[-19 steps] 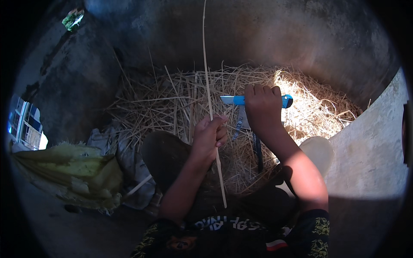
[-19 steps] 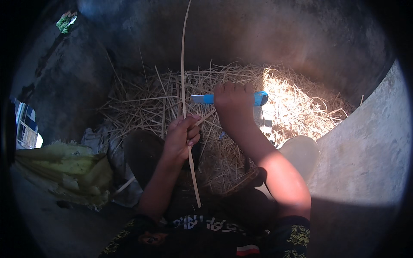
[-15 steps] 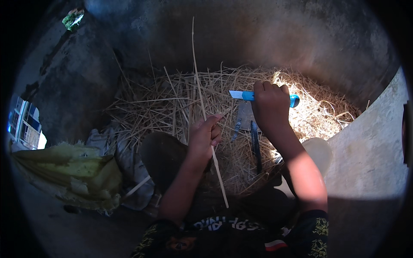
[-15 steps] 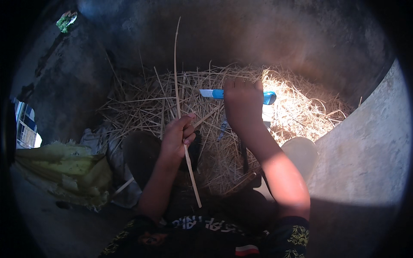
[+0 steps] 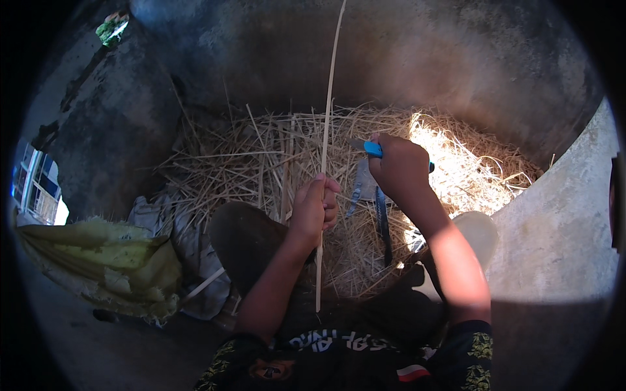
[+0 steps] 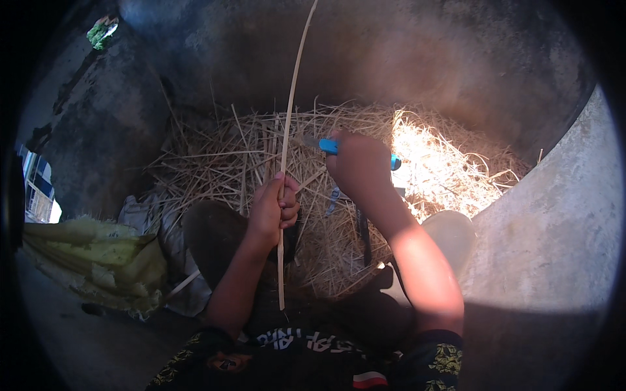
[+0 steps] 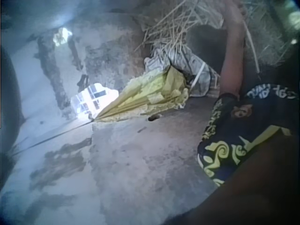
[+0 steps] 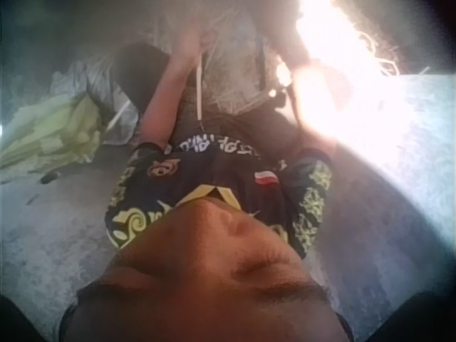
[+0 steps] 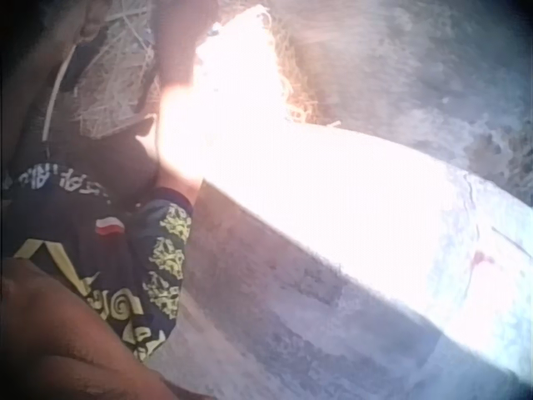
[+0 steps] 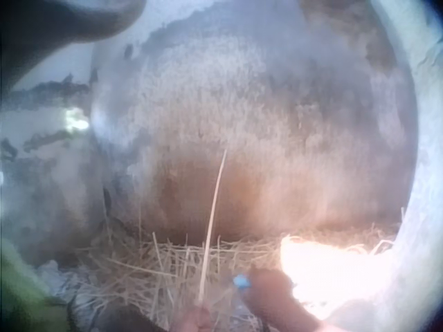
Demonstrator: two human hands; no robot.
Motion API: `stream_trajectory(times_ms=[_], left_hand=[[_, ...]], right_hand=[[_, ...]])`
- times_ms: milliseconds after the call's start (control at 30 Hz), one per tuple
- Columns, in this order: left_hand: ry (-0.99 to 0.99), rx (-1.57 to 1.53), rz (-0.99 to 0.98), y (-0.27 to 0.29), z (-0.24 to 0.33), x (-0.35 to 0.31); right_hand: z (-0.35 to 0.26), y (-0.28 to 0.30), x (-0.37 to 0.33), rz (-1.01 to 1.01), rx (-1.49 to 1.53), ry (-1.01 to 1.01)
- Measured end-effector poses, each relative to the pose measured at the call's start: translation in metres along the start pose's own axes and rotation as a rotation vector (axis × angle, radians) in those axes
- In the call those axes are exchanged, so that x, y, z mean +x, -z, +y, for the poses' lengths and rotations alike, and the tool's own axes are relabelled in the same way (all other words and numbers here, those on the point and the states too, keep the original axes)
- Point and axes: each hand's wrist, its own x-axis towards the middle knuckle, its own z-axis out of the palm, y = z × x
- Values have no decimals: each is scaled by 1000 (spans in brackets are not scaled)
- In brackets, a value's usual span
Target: The person sits on a floor covered with straw and uses a utility knife to split a long, thin bamboo stick into thinner strips. They hold the stick vertically and carefully shave off layers, occasionally switching to a larger knife to split the material further.
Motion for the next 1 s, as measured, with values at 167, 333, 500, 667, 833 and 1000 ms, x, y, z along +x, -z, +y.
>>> stream_trajectory(times_ms=[167, 333, 500, 667, 833, 1000], left_hand=[[-81, 180, -120, -9, -11, -8], [-626, 827, -13, 3, -33, -3], [-611, 1194, 189, -15, -21, -25], [-384, 1367, 165, -26, -16, -41], [-355, 1208, 42, -27, -40, -47], [-455, 1111, 86, -1, -27, -38]], right_hand=[[-6, -17, -2, 77, -75, 33], [-16, -18, -6, 257, -55, 259], [-16, -25, -2, 304, -91, 362], [18, -33, 35, 254, -307, -9], [64, -12, 44, 149, -409, -153], [-11, -34, -13, -27, -193, 96]])
